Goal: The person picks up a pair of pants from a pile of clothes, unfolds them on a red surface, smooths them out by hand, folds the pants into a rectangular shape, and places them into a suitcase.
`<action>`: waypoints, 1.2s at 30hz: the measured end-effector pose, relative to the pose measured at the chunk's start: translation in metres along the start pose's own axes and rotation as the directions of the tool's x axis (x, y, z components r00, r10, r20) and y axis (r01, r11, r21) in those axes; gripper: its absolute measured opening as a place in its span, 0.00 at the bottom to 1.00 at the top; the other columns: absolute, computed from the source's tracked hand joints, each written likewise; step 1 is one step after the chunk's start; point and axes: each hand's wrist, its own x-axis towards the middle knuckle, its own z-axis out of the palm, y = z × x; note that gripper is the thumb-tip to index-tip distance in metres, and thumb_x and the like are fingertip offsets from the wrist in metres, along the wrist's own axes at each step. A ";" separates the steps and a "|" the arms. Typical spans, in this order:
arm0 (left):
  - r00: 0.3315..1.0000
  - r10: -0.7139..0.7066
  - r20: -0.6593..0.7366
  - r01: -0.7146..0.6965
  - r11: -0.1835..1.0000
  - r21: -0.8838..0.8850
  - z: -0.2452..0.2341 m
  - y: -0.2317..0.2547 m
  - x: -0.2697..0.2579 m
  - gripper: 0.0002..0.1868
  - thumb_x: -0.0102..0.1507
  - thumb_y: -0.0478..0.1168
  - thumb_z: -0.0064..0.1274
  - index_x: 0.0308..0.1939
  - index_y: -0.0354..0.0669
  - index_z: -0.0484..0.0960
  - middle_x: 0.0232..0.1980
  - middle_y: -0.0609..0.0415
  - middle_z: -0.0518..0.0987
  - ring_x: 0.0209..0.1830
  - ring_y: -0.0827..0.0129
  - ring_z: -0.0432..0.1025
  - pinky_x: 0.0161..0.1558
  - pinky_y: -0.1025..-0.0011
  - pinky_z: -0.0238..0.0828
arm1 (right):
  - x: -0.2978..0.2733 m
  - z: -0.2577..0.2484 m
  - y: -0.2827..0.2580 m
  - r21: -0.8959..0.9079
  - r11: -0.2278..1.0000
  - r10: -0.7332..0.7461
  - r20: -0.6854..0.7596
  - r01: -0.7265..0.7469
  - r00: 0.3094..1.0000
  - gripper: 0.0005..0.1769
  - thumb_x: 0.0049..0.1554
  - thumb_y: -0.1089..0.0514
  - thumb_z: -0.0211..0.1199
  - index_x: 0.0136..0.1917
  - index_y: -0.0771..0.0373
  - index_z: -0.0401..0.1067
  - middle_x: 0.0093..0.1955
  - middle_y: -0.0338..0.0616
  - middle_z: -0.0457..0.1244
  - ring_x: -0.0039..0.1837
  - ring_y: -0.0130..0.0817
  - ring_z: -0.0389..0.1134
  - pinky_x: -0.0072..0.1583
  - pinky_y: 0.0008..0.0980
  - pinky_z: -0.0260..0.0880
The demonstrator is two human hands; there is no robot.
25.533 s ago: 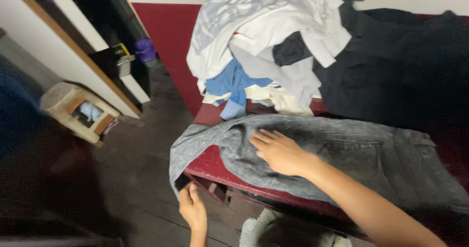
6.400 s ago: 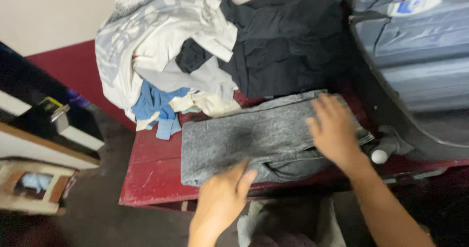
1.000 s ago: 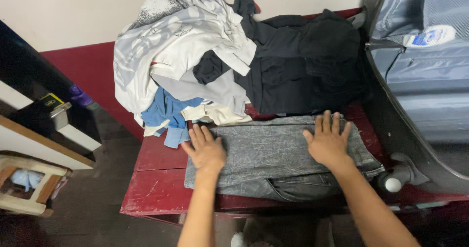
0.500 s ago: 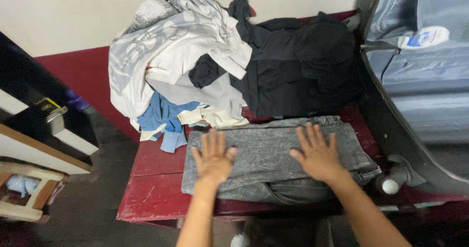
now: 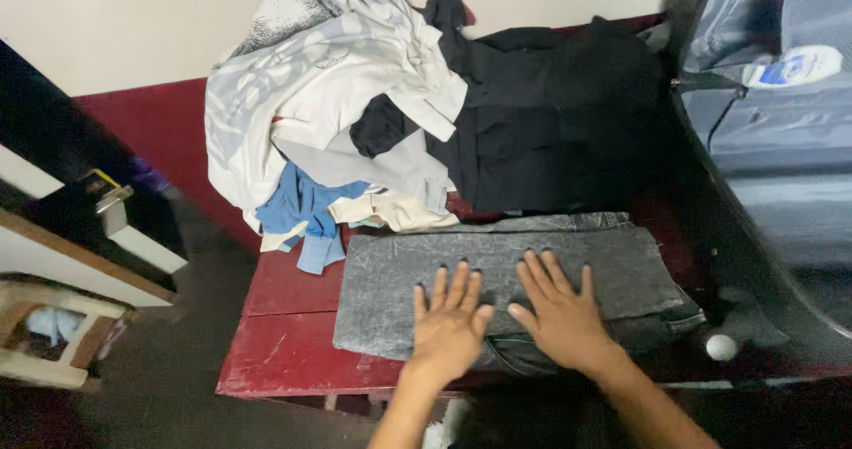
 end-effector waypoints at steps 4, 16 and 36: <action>0.970 -0.198 -0.144 0.211 0.974 0.086 -0.006 -0.077 -0.004 0.36 0.70 0.57 0.29 0.79 0.47 0.48 0.84 0.53 0.42 0.83 0.53 0.34 0.76 0.46 0.30 | -0.014 -0.002 0.031 -0.045 0.993 0.113 0.073 -0.110 0.991 0.45 0.62 0.28 0.28 0.83 0.54 0.31 0.86 0.47 0.25 0.84 0.52 0.24 0.75 0.67 0.24; 0.986 0.158 -0.054 -0.153 0.985 0.081 -0.013 0.036 0.058 0.38 0.68 0.50 0.36 0.81 0.46 0.48 0.85 0.49 0.42 0.85 0.53 0.30 0.76 0.39 0.26 | 0.062 -0.001 -0.012 0.309 0.930 -0.151 -0.176 0.201 0.973 0.41 0.64 0.32 0.27 0.84 0.52 0.43 0.87 0.46 0.35 0.85 0.51 0.32 0.78 0.64 0.27; 0.952 0.116 -0.282 -0.145 0.986 -0.086 0.016 0.036 0.044 0.36 0.70 0.47 0.36 0.81 0.39 0.51 0.86 0.45 0.43 0.86 0.52 0.32 0.77 0.40 0.25 | 0.029 0.003 -0.005 0.348 0.935 -0.020 -0.146 0.070 0.989 0.44 0.66 0.30 0.27 0.83 0.62 0.41 0.86 0.52 0.33 0.86 0.48 0.27 0.78 0.64 0.23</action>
